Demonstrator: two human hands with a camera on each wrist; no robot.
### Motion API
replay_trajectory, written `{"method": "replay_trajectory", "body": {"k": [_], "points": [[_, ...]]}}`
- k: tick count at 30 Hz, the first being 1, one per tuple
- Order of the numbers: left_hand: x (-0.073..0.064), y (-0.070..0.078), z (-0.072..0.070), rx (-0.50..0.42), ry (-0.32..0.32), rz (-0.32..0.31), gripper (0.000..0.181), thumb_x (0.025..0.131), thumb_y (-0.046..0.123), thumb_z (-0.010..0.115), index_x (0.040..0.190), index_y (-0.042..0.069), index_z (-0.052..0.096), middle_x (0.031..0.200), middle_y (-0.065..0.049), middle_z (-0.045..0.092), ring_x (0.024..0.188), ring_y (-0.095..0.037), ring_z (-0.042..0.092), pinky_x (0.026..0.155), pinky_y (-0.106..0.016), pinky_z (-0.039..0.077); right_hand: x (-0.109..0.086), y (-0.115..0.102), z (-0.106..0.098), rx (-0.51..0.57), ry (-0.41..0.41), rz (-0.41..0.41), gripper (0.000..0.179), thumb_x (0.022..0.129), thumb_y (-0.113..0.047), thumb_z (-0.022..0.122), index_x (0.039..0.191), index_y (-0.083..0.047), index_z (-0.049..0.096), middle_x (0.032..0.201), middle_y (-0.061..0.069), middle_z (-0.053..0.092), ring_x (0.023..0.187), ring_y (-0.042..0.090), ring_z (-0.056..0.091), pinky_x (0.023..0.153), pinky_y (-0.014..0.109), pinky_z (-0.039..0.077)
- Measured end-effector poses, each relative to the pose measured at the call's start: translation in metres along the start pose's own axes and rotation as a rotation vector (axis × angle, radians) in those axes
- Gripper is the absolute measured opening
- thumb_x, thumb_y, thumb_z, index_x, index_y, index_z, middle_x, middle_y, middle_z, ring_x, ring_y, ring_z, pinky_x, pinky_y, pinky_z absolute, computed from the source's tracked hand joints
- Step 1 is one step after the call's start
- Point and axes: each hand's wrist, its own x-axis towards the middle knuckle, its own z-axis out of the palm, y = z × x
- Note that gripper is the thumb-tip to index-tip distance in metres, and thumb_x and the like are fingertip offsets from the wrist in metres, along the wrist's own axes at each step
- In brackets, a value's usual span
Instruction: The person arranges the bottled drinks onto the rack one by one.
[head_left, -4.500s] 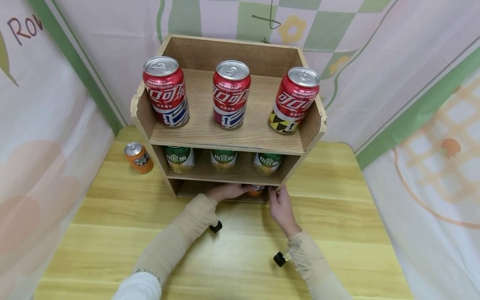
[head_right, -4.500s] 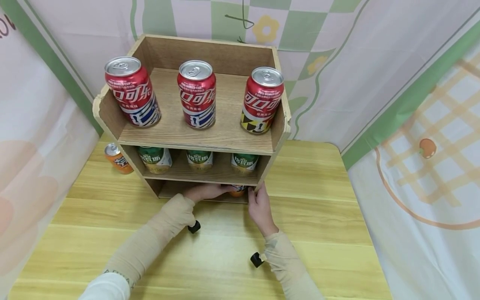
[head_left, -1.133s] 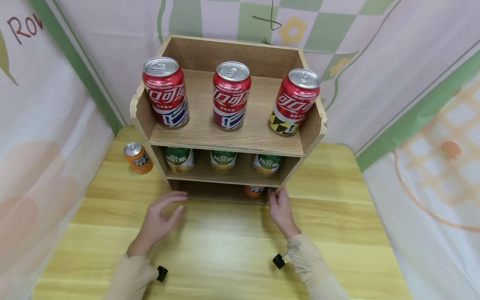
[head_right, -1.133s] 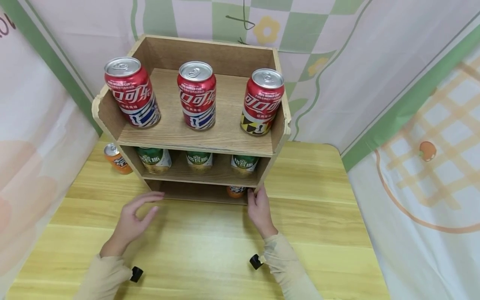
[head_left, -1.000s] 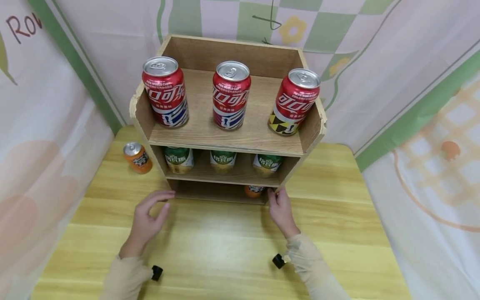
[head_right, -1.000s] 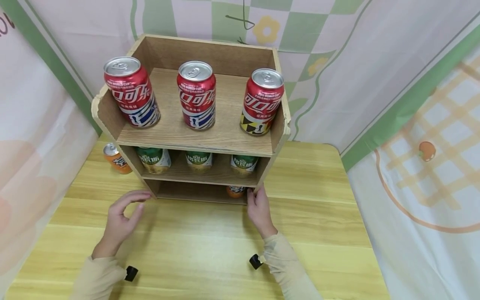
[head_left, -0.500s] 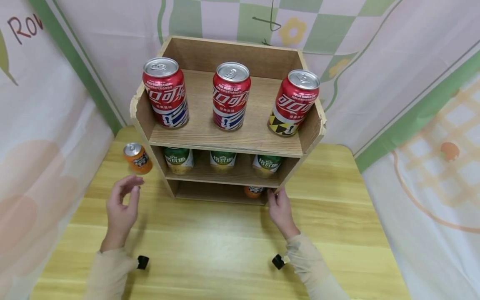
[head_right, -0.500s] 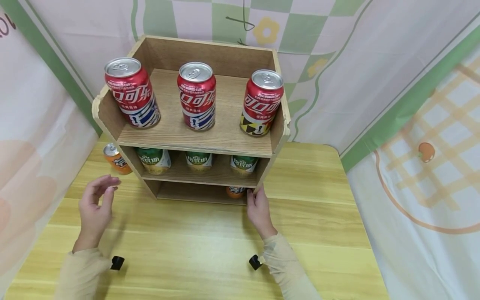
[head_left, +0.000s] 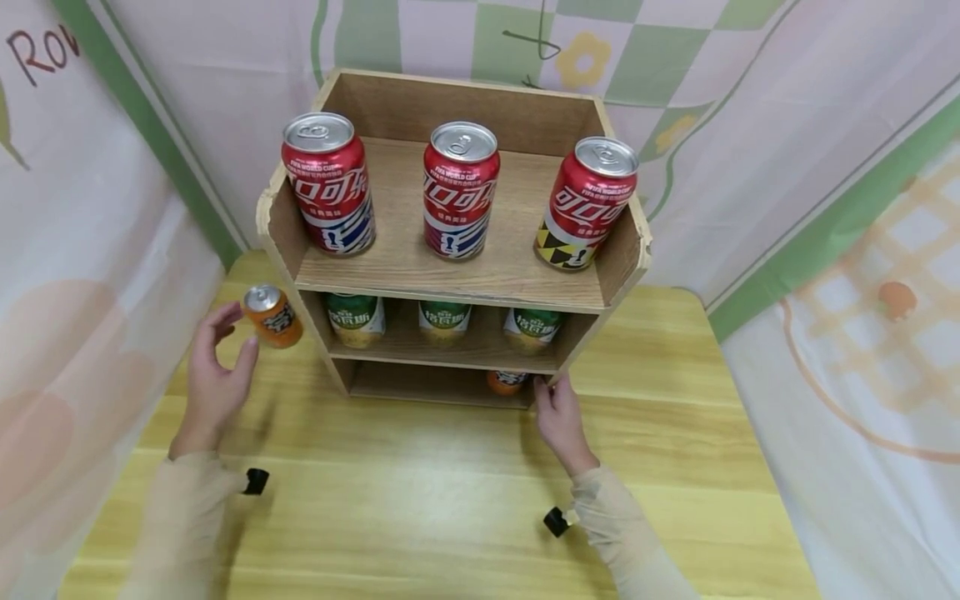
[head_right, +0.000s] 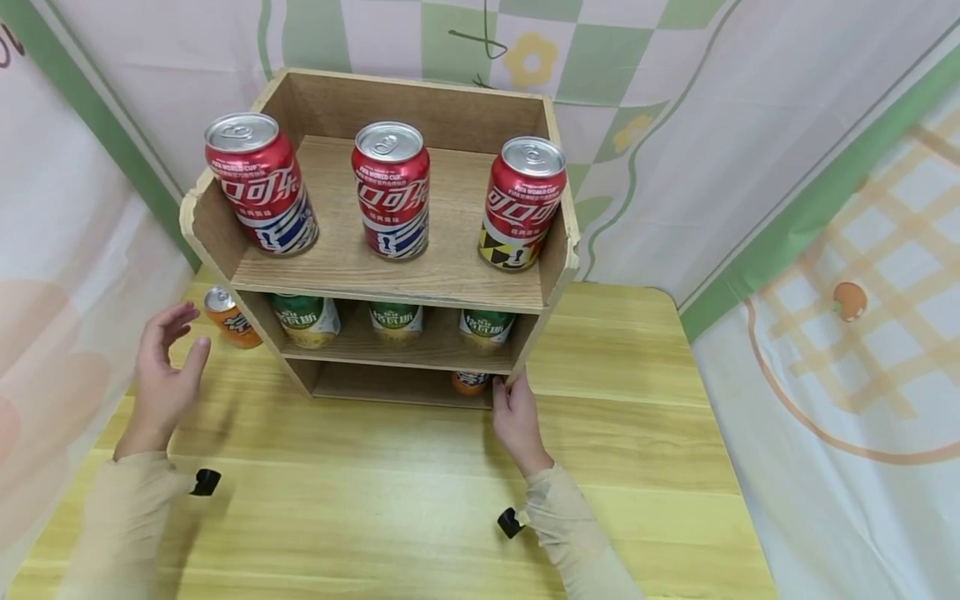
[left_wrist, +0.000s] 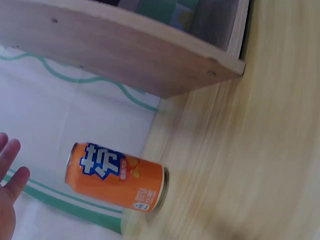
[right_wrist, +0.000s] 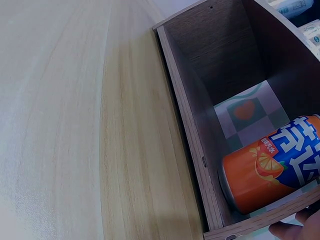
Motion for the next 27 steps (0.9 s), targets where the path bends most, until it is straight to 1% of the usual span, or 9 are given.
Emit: {"method": "replay_trajectory", "body": {"k": [2, 4, 6, 8, 11, 15, 17, 22, 27], "points": [[0.005, 0.003, -0.001, 0.005, -0.007, -0.022, 0.049, 0.085, -0.016, 0.057, 0.132, -0.022, 0.046, 0.129, 0.016, 0.052, 0.124, -0.013, 0.051, 0.11, -0.025, 0.038, 0.0, 0.0, 0.0, -0.001, 0.001, 0.001, 0.041, 0.105, 0.001, 0.044, 0.144, 0.012, 0.039, 0.146, 0.034, 0.046, 0.138, 0.046, 0.044, 0.112, 0.06, 0.042], [0.01, 0.002, -0.002, 0.02, -0.013, -0.056, 0.049, 0.086, -0.015, 0.057, 0.134, -0.021, 0.046, 0.131, 0.013, 0.051, 0.125, -0.01, 0.049, 0.112, -0.026, 0.037, 0.001, -0.001, 0.0, 0.002, 0.002, 0.001, 0.04, 0.105, 0.001, 0.044, 0.143, 0.011, 0.04, 0.146, 0.034, 0.046, 0.138, 0.046, 0.043, 0.112, 0.06, 0.041], [0.014, -0.001, -0.002, 0.033, -0.018, -0.095, 0.051, 0.088, -0.014, 0.058, 0.136, -0.02, 0.044, 0.133, 0.001, 0.053, 0.128, -0.014, 0.047, 0.115, -0.026, 0.036, 0.001, -0.001, 0.0, 0.002, 0.002, 0.003, 0.039, 0.105, 0.001, 0.044, 0.143, 0.011, 0.041, 0.146, 0.033, 0.047, 0.138, 0.045, 0.044, 0.112, 0.059, 0.042], [0.019, -0.006, -0.002, 0.044, -0.028, -0.134, 0.053, 0.089, -0.012, 0.059, 0.14, -0.017, 0.043, 0.138, -0.013, 0.053, 0.132, -0.022, 0.046, 0.116, -0.027, 0.035, 0.001, -0.001, 0.001, -0.003, 0.002, 0.011, 0.038, 0.105, 0.001, 0.045, 0.141, 0.012, 0.041, 0.145, 0.034, 0.047, 0.137, 0.045, 0.045, 0.111, 0.059, 0.043], [0.027, -0.024, -0.003, 0.069, -0.051, -0.191, 0.06, 0.092, -0.007, 0.06, 0.148, -0.01, 0.038, 0.148, -0.026, 0.044, 0.138, -0.034, 0.042, 0.119, -0.029, 0.033, 0.001, 0.001, 0.001, 0.014, -0.012, 0.024, 0.042, 0.106, 0.001, 0.043, 0.145, 0.012, 0.037, 0.147, 0.034, 0.044, 0.139, 0.045, 0.042, 0.113, 0.059, 0.041], [0.036, -0.056, -0.006, 0.083, -0.089, -0.246, 0.068, 0.095, 0.002, 0.063, 0.156, 0.001, 0.032, 0.157, -0.021, 0.036, 0.143, -0.036, 0.036, 0.122, -0.032, 0.029, 0.002, 0.001, 0.0, 0.024, -0.03, 0.017, 0.046, 0.107, -0.001, 0.041, 0.151, 0.008, 0.032, 0.152, 0.032, 0.041, 0.143, 0.043, 0.038, 0.115, 0.059, 0.037], [0.04, -0.067, -0.008, 0.081, -0.11, -0.275, 0.071, 0.096, 0.007, 0.064, 0.158, 0.005, 0.029, 0.159, -0.018, 0.033, 0.145, -0.035, 0.034, 0.124, -0.038, 0.027, 0.001, 0.001, 0.0, 0.015, -0.027, 0.006, 0.046, 0.107, -0.001, 0.042, 0.151, 0.008, 0.034, 0.151, 0.031, 0.042, 0.142, 0.043, 0.039, 0.114, 0.059, 0.039], [0.047, -0.078, -0.007, 0.09, -0.178, -0.359, 0.076, 0.099, 0.015, 0.063, 0.161, 0.006, 0.02, 0.165, -0.019, 0.023, 0.149, -0.041, 0.025, 0.123, -0.058, 0.021, 0.001, 0.001, 0.0, 0.014, -0.021, -0.009, 0.045, 0.106, -0.001, 0.042, 0.15, 0.008, 0.035, 0.15, 0.032, 0.043, 0.141, 0.044, 0.04, 0.114, 0.059, 0.039], [0.051, -0.085, -0.005, 0.121, -0.231, -0.409, 0.082, 0.099, 0.023, 0.065, 0.163, 0.008, 0.015, 0.167, -0.019, 0.016, 0.15, -0.043, 0.021, 0.123, -0.061, 0.018, 0.001, 0.001, -0.001, 0.019, -0.023, -0.007, 0.047, 0.106, 0.0, 0.043, 0.152, 0.006, 0.034, 0.152, 0.03, 0.042, 0.142, 0.043, 0.039, 0.115, 0.058, 0.038]]}}
